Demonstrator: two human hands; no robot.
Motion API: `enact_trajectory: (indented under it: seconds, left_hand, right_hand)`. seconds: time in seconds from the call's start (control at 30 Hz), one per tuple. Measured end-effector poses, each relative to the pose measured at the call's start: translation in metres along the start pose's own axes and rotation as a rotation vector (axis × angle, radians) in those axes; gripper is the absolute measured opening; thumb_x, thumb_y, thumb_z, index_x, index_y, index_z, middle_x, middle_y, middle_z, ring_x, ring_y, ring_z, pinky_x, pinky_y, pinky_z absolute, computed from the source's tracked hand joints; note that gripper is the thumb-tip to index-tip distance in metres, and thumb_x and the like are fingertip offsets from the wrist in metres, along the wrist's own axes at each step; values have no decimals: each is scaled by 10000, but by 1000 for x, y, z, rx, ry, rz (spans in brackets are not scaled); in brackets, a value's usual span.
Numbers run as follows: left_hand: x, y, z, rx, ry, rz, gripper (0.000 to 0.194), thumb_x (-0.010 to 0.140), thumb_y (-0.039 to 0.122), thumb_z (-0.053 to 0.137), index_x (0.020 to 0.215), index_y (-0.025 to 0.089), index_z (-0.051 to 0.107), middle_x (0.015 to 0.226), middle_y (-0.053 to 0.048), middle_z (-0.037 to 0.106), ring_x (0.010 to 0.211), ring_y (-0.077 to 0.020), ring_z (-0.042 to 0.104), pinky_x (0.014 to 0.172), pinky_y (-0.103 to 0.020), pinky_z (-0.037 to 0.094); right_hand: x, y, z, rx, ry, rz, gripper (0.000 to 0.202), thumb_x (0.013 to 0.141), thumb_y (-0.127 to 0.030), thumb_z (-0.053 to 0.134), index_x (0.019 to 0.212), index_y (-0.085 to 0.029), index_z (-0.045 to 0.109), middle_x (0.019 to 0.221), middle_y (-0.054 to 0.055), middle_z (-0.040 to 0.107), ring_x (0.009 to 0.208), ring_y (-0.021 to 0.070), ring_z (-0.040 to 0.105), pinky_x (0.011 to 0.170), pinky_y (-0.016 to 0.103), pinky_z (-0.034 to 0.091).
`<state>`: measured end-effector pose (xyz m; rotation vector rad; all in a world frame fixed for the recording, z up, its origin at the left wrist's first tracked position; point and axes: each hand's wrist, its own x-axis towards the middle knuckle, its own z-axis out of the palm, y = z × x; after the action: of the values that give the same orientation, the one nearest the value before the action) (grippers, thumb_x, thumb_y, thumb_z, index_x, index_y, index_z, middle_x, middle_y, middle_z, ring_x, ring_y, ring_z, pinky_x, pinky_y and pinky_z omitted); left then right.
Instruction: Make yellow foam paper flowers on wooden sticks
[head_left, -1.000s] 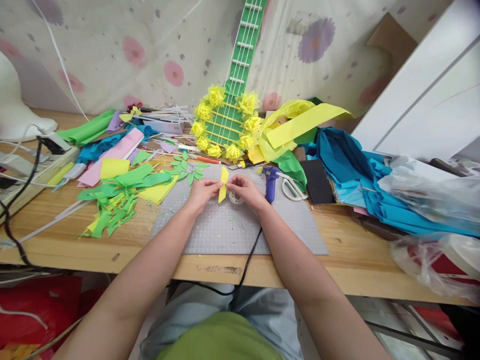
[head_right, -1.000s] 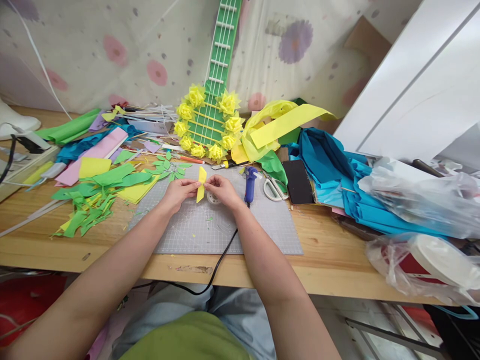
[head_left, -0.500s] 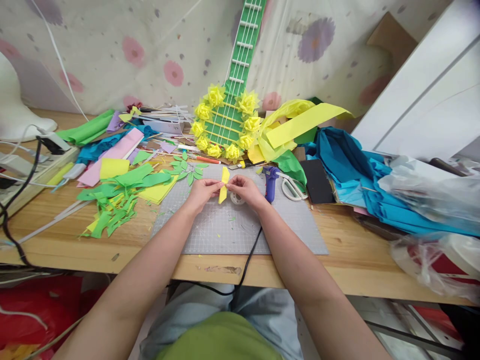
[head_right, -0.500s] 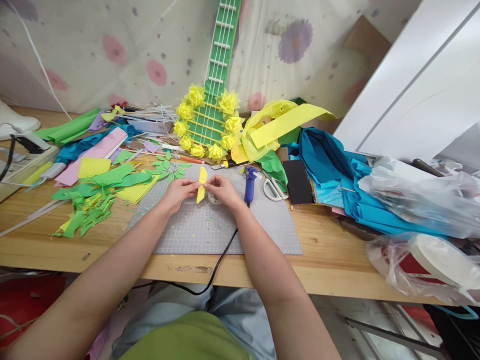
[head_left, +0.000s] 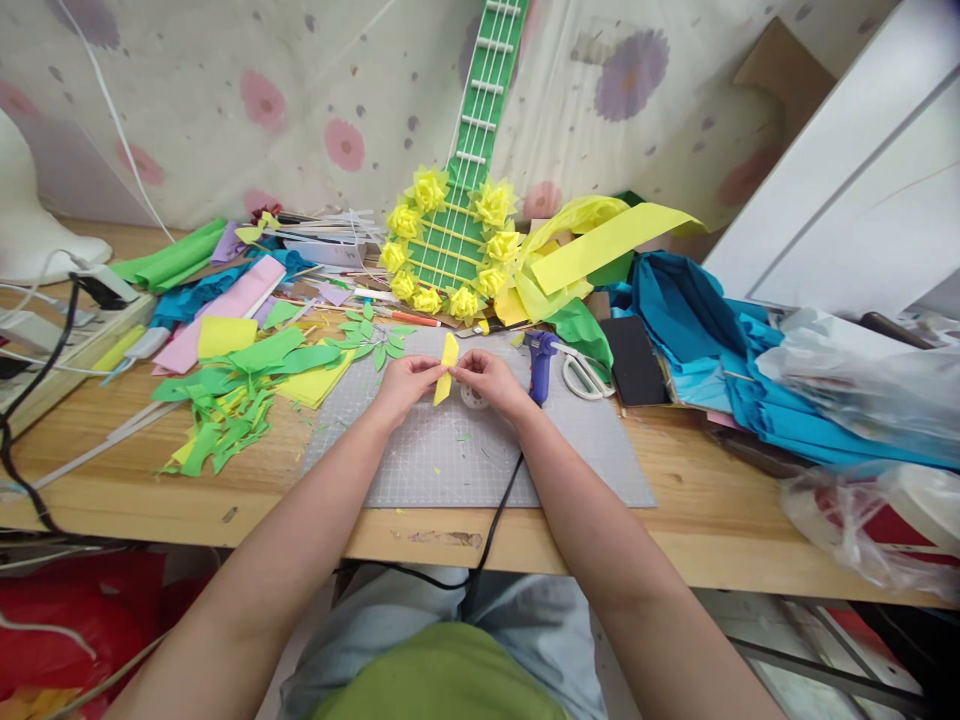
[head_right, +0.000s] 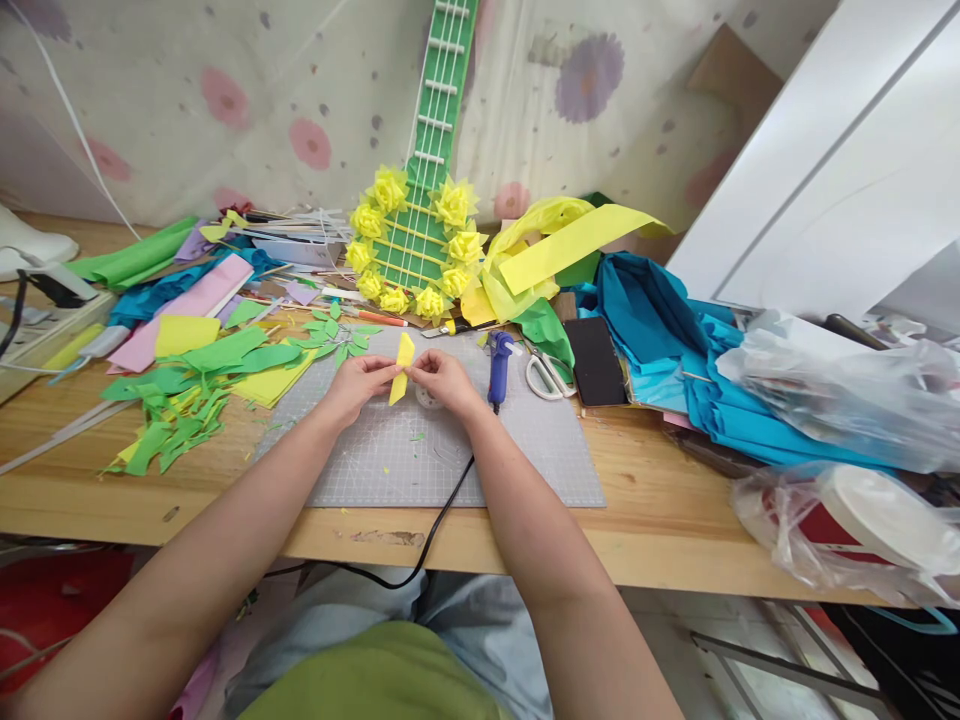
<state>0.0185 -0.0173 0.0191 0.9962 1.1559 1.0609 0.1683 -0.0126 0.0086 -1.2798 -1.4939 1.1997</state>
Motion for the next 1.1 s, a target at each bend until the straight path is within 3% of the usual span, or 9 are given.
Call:
enact_trajectory:
  seconds: [0.3, 0.87, 1.1]
  left_hand:
    - [1, 2, -4, -46, -56, -3, 307, 473, 318, 765, 689, 129, 656, 699, -52, 668, 646, -147, 614, 674, -305, 503]
    - [0, 4, -7, -75, -192, -29, 299, 525, 331, 752, 731, 134, 660, 730, -41, 662, 639, -111, 591, 608, -232, 480]
    - [-1, 6, -7, -163, -267, -99, 262, 564, 277, 743, 758, 134, 639, 714, -25, 640, 613, -97, 591, 589, -219, 470]
  right_hand:
    - [-2, -6, -11, 133, -101, 46, 178, 594, -308, 604, 687, -180, 523, 608, -37, 543, 472, 57, 376, 464, 217, 281]
    - [-4, -7, -16, 162, -193, -13, 210, 629, -350, 615, 719, -179, 534, 642, -34, 551, 487, 53, 354, 481, 215, 249]
    - [-6, -8, -15, 221, -211, -65, 202, 624, -331, 625, 741, -191, 538, 674, -32, 545, 584, 81, 448, 538, 217, 309]
